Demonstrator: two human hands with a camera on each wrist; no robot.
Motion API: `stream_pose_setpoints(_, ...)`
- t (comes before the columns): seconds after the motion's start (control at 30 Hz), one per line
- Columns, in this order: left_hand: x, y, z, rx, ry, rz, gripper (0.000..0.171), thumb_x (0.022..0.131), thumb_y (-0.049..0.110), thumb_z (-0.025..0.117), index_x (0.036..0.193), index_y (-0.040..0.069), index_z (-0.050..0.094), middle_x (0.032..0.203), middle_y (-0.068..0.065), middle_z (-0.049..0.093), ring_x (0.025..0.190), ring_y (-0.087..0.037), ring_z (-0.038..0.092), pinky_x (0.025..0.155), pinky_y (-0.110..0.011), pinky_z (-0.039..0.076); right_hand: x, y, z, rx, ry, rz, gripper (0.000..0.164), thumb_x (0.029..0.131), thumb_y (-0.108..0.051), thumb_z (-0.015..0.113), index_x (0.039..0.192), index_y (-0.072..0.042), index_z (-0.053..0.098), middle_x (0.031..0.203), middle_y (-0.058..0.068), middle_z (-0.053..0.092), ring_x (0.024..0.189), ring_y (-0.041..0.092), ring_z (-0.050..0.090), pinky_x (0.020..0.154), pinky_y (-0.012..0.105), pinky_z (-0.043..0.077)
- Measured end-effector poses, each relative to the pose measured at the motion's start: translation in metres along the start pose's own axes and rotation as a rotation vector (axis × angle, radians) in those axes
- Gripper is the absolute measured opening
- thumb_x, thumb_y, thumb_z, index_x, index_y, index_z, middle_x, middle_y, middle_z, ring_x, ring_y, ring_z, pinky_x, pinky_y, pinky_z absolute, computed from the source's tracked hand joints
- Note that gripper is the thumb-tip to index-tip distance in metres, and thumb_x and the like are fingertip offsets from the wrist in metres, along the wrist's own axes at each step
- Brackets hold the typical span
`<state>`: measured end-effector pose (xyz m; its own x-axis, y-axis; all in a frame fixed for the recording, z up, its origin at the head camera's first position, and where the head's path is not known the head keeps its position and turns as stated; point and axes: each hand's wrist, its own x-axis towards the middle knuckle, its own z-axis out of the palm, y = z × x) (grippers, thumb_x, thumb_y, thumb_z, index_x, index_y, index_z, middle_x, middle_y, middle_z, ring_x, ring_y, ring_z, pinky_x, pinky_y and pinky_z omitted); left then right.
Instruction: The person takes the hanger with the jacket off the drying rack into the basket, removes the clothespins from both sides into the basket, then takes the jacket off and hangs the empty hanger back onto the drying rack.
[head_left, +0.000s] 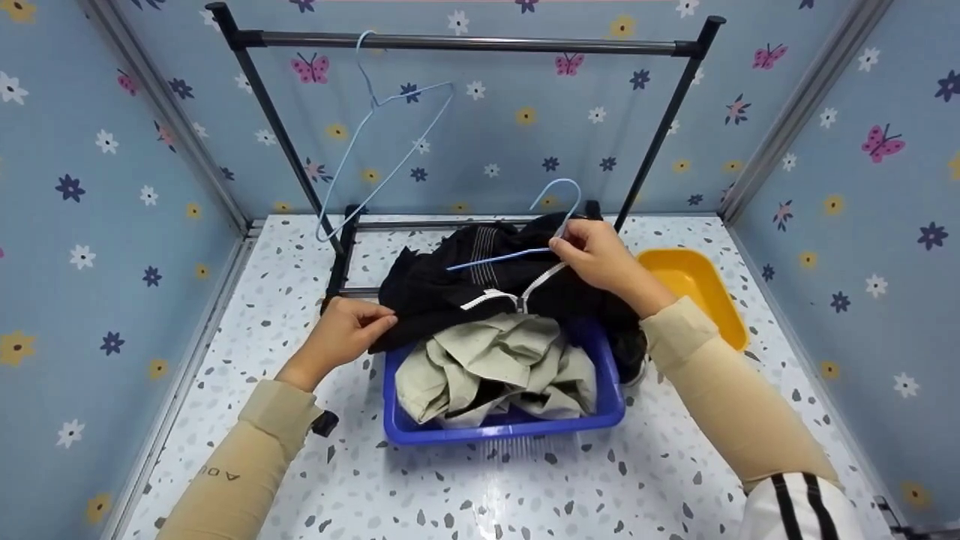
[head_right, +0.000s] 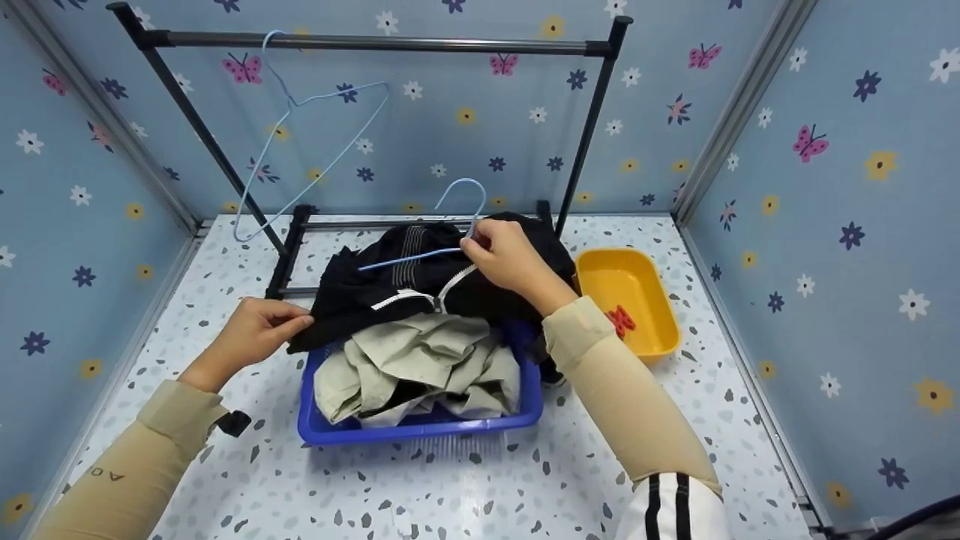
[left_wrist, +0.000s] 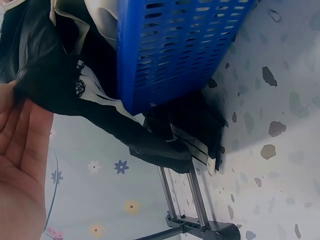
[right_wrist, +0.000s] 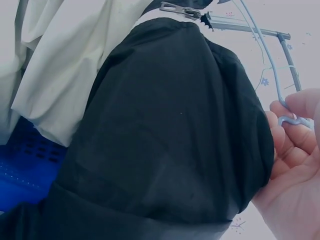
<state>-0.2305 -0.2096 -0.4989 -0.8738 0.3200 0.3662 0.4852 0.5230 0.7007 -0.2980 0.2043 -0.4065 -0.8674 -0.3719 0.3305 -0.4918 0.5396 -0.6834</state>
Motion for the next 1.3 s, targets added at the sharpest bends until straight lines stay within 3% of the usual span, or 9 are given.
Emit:
stream_pose_setpoints(0.2,0.003,-0.001,0.000,0.006,-0.099,-0.018,0.010,0.099,0.004,0.076,0.096,0.003,0.086,0.079,-0.009,0.079,0.062,-0.001,0.057,0.061,-0.019,0.050,-0.001,0.000,0.003,0.020,0.033,0.027,0.022,0.104,-0.009,0.068,0.083,-0.004,0.067,0.070,-0.006,0.049,0.067,0.012,0.045,0.064,0.025,0.035)
stream_pose_setpoints(0.43,0.006,0.002,0.002,0.001,-0.251,-0.103,0.013,0.101,0.006,0.073,0.100,0.001,0.085,0.076,-0.008,0.077,0.060,-0.005,0.063,0.057,-0.022,0.053,-0.003,0.002,0.007,0.031,0.062,0.036,0.021,0.105,-0.010,0.068,0.085,-0.003,0.068,0.071,-0.005,0.051,0.067,0.010,0.046,0.064,0.024,0.037)
stream_pose_setpoints(0.6,0.009,0.003,0.006,0.041,-0.302,-0.150,0.016,0.101,0.010,0.073,0.099,0.001,0.085,0.079,-0.010,0.080,0.061,-0.010,0.068,0.056,-0.025,0.057,-0.002,0.003,0.008,0.068,0.103,0.057,0.023,0.106,-0.010,0.067,0.084,-0.003,0.066,0.072,-0.007,0.052,0.067,0.009,0.047,0.065,0.023,0.039)
stream_pose_setpoints(0.73,0.008,0.000,0.010,0.053,-0.304,-0.178,0.016,0.101,0.012,0.073,0.097,0.002,0.085,0.082,-0.010,0.081,0.060,-0.010,0.069,0.057,-0.027,0.058,-0.001,0.002,0.007,0.148,0.136,0.073,0.022,0.108,-0.008,0.064,0.087,-0.002,0.067,0.076,-0.009,0.059,0.071,0.005,0.053,0.068,0.019,0.044)
stream_pose_setpoints(0.83,0.007,-0.003,0.012,0.033,-0.265,-0.187,0.015,0.101,0.012,0.073,0.096,0.004,0.085,0.082,-0.008,0.079,0.062,-0.009,0.066,0.059,-0.026,0.057,-0.001,0.001,0.007,0.197,0.129,0.076,0.020,0.109,-0.008,0.063,0.090,-0.001,0.067,0.078,-0.007,0.060,0.073,0.005,0.055,0.070,0.019,0.046)
stream_pose_setpoints(1.0,0.006,-0.005,0.017,-0.036,-0.189,-0.168,0.010,0.100,0.010,0.074,0.103,0.002,0.080,0.095,-0.010,0.078,0.079,-0.012,0.065,0.074,-0.026,0.055,-0.001,0.002,0.007,0.231,0.110,0.077,0.015,0.107,-0.005,0.065,0.097,0.005,0.070,0.083,-0.004,0.064,0.076,0.006,0.057,0.073,0.018,0.049)
stream_pose_setpoints(1.17,0.006,-0.003,0.021,-0.100,-0.206,-0.159,0.030,0.101,0.016,0.077,0.125,-0.001,0.072,0.112,-0.016,0.077,0.095,-0.020,0.070,0.086,-0.032,0.058,0.001,-0.001,0.007,0.228,0.063,0.074,0.016,0.105,-0.001,0.063,0.107,0.013,0.071,0.091,0.003,0.069,0.080,0.005,0.059,0.077,0.017,0.051)
stream_pose_setpoints(1.3,0.007,-0.001,0.023,-0.097,-0.215,-0.139,0.040,0.099,0.019,0.080,0.131,-0.002,0.069,0.116,-0.017,0.076,0.101,-0.026,0.070,0.092,-0.042,0.058,0.004,-0.006,0.007,0.211,0.021,0.058,0.017,0.106,-0.003,0.062,0.107,0.012,0.070,0.094,0.013,0.069,0.080,0.007,0.059,0.074,0.018,0.051)
